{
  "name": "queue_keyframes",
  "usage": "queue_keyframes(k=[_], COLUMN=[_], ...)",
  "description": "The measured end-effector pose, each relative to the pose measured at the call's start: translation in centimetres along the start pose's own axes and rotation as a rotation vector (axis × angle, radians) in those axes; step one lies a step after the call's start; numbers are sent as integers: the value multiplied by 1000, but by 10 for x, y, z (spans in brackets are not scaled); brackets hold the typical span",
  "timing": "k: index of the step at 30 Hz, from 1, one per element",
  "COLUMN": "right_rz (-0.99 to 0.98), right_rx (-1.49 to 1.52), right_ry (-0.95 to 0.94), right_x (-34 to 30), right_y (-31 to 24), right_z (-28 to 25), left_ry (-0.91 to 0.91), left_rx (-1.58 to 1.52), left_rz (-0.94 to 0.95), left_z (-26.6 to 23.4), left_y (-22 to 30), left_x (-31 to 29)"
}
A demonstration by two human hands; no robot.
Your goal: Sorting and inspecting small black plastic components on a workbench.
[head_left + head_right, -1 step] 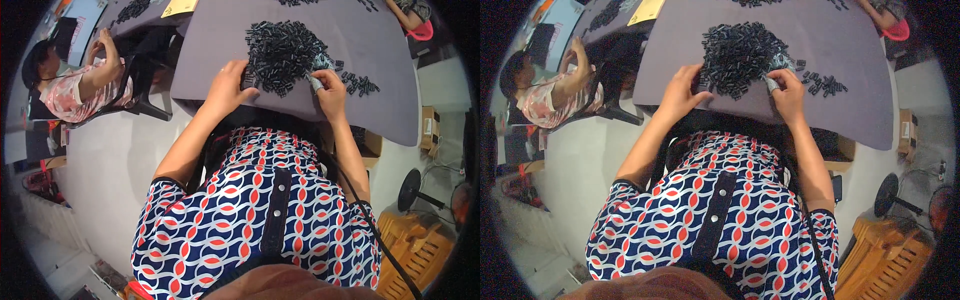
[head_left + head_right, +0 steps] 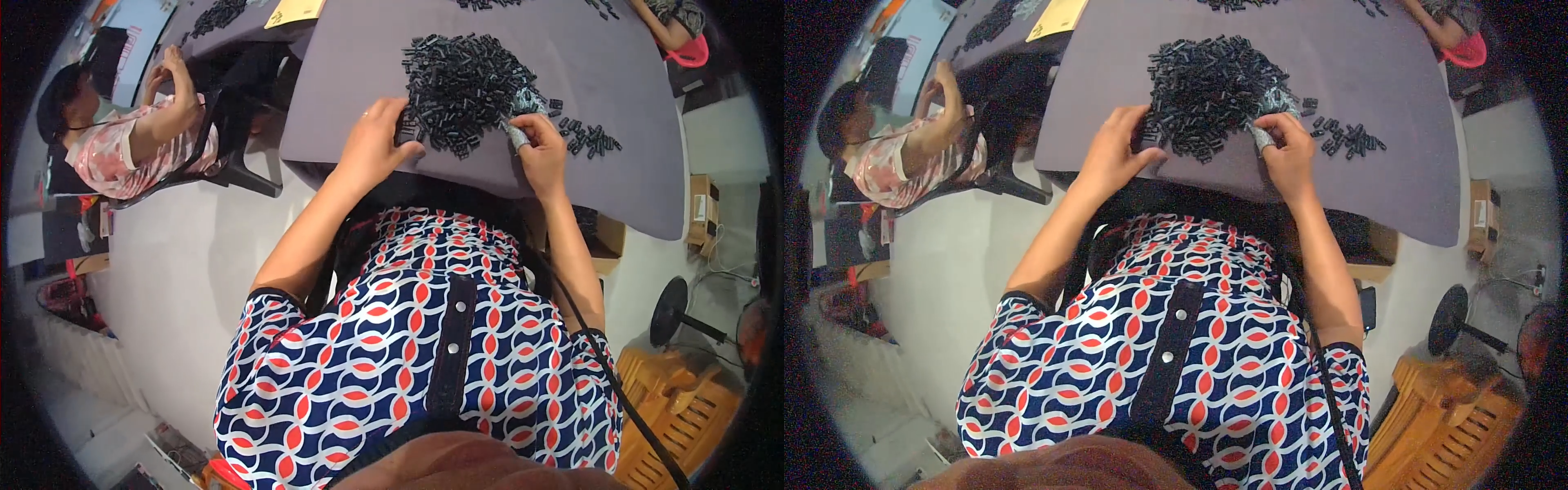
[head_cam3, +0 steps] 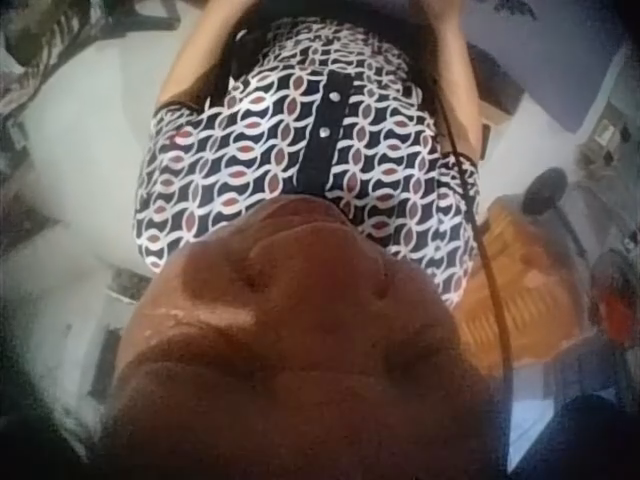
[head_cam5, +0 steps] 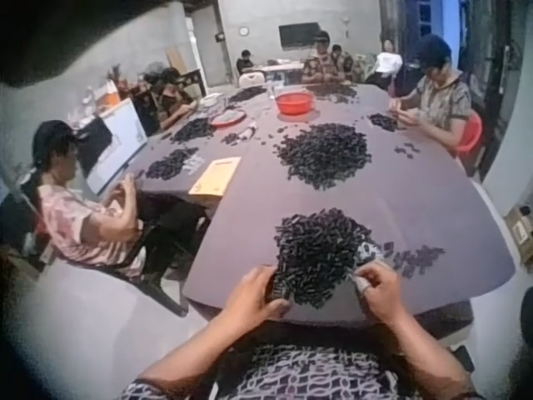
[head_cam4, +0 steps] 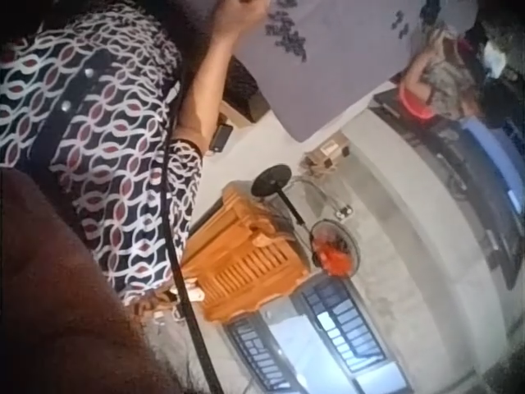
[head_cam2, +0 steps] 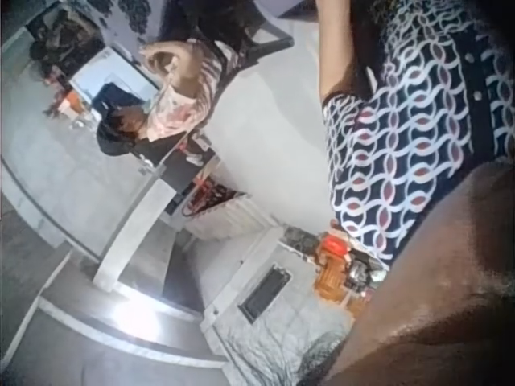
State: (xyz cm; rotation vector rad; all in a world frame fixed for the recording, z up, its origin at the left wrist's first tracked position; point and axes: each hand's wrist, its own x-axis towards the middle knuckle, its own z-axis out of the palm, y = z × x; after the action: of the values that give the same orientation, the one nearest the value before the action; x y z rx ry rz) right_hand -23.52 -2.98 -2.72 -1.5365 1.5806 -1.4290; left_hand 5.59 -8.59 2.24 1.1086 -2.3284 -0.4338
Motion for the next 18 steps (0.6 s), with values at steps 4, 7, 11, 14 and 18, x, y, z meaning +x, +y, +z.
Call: queue_keyframes(k=[4, 7, 11, 14, 18], right_rz=[6, 66, 34, 48, 14], right_rx=[-17, 59, 14, 24, 42], right_ry=[-7, -21, -9, -10, 2], right_x=[-1, -2, -1, -1, -1], right_y=[-5, -6, -8, -8, -7], right_z=[1, 2, 1, 2, 4], left_ry=[-49, -24, 122, 43, 56], left_rx=[-92, -123, -265, -213, -179], left_rz=[-134, -151, -190, -199, -37], left_z=[7, 8, 1, -3, 1], left_y=[2, 4, 9, 2, -3], left_x=[3, 4, -5, -18, -13])
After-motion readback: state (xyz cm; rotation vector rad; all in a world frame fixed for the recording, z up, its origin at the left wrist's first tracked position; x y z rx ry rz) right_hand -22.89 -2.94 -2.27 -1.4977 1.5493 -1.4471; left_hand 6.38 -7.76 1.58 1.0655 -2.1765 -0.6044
